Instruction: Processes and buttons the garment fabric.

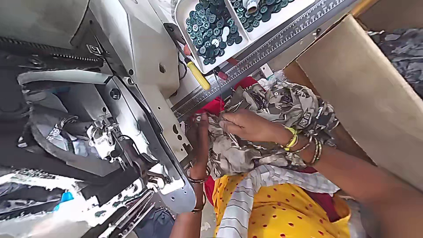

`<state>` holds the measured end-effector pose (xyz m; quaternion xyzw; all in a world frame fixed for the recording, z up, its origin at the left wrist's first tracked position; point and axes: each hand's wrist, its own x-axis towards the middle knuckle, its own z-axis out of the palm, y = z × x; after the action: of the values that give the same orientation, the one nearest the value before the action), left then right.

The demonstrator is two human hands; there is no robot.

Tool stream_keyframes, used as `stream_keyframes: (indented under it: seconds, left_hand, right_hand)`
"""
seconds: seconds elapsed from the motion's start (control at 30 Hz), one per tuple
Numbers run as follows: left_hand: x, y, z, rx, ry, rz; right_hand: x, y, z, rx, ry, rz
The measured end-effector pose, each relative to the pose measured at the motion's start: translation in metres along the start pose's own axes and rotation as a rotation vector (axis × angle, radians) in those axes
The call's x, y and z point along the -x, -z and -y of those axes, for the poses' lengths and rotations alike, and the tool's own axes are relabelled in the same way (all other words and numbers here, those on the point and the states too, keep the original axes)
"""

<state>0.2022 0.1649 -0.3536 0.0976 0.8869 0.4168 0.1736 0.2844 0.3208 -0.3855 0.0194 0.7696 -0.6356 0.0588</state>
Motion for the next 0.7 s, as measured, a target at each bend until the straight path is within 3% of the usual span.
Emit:
stream_keyframes:
  seconds: [0.13, 0.27, 0.3, 0.47, 0.6, 0.7]
  left_hand:
    - [0.004, -0.004, 0.008, 0.005, -0.041, 0.04]
    - [-0.004, 0.006, 0.013, 0.088, -0.062, -0.07]
    - [0.002, 0.009, 0.0, 0.028, 0.05, -0.035]
    - [0.017, 0.023, 0.023, 0.248, 0.129, 0.005]
    - [0.041, 0.042, 0.038, 0.41, 0.156, 0.097]
    - [0.051, 0.047, 0.047, 0.5, 0.095, 0.12]
  right_hand:
    - [-0.012, -0.008, 0.005, 0.027, 0.049, -0.079]
    - [-0.004, -0.002, 0.003, 0.121, -0.068, 0.21]
    - [0.0, 0.003, -0.004, 0.093, -0.078, 0.203]
    - [0.018, 0.028, -0.027, -0.207, -0.098, -0.116]
    - [0.028, 0.02, -0.025, 0.076, -0.054, -0.271]
    - [0.033, 0.003, -0.021, 0.396, 0.036, -0.124]
